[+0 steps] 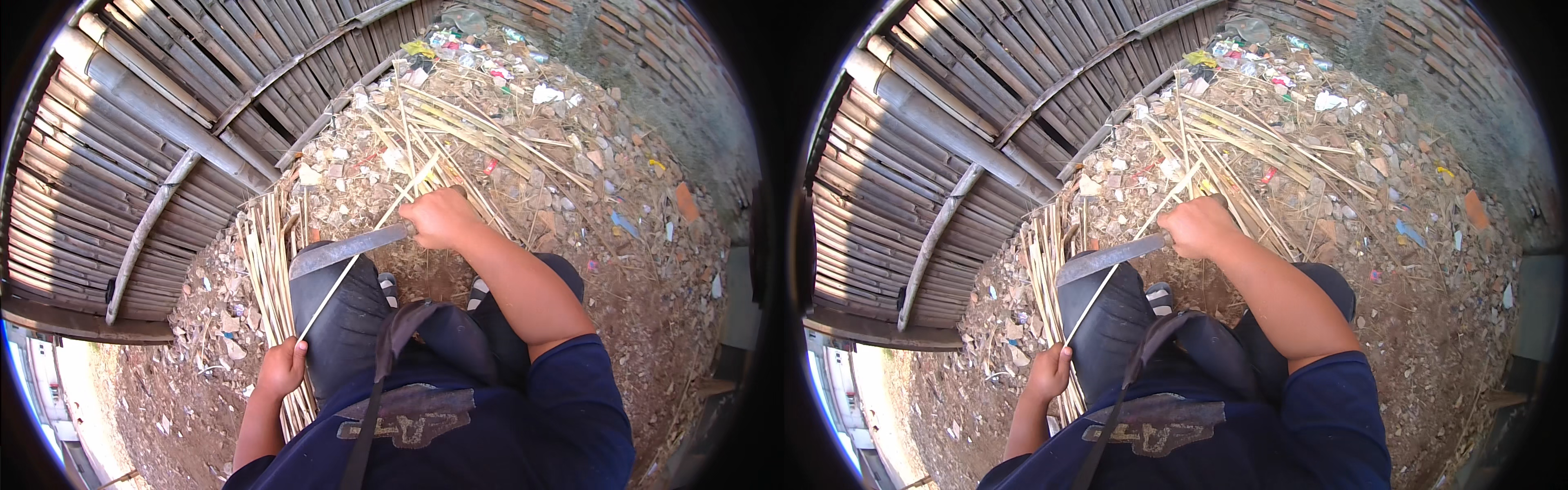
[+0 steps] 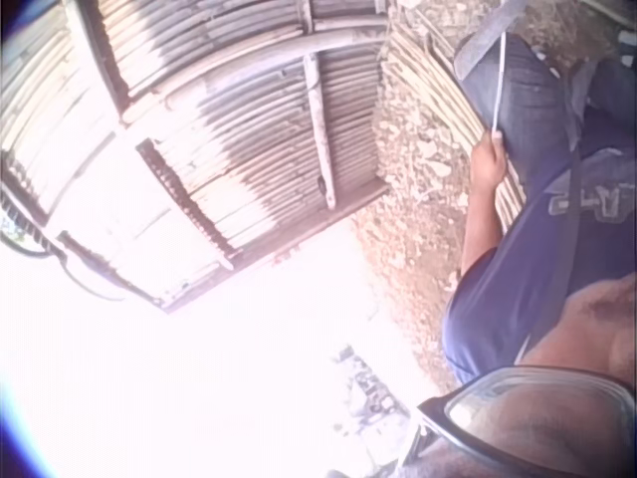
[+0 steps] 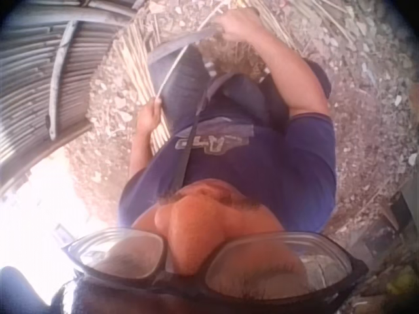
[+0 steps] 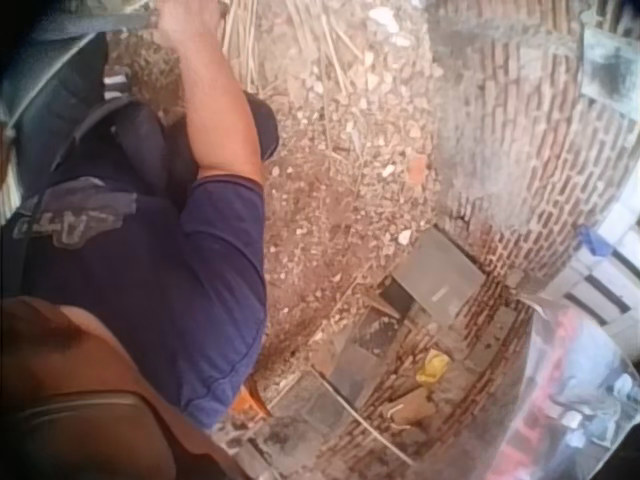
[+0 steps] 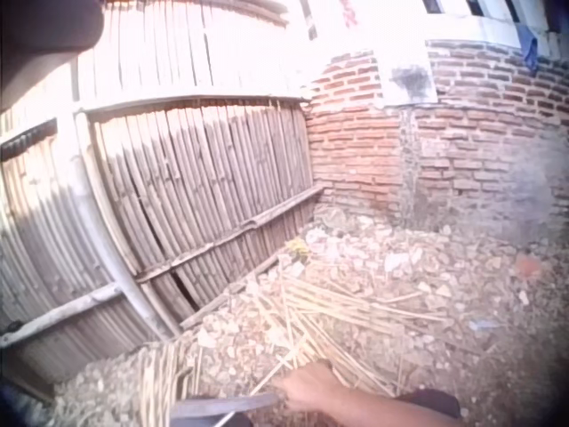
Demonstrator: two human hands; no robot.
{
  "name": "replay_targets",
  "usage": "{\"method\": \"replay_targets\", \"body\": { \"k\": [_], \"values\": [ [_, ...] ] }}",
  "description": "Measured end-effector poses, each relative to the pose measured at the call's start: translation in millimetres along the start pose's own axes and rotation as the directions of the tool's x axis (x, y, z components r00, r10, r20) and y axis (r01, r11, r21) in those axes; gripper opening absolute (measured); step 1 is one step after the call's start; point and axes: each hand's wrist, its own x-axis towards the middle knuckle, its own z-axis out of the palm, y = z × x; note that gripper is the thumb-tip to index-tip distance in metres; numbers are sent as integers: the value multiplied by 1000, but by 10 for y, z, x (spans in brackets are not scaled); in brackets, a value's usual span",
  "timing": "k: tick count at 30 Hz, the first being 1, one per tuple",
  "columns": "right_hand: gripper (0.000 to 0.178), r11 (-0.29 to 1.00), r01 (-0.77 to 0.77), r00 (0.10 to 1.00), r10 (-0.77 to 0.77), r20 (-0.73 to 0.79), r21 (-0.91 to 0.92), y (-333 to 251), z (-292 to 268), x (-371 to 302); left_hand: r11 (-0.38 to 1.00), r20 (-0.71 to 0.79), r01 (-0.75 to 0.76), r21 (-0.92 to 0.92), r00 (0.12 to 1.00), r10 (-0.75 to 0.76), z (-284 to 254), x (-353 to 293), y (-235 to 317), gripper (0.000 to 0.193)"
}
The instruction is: The person uses a blade to shave and thin down long strips of bamboo, holding the bamboo in one hand while sliding the blade along the length of the strip.
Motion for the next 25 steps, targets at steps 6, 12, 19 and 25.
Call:
{"method": "replay_targets", "body": {
  "k": [6,12,19,25],
  "values": [
    [24,906,-366,920,387,-64,212,469,22,12,999,-1,-36,-1,999,36,31,63,91,43],
    [30,986,-154,987,150,53,67,91,-181,-85,987,55,3,-163,998,6,79,4,-38,46],
    [31,951,-243,967,252,-25,193,508,-62,11,989,73,27,-147,997,-16,17,84,-35,48],
    [34,980,-196,980,194,50,42,257,-206,-39,991,89,35,-129,996,-23,10,82,-56,50]
  ]
}}
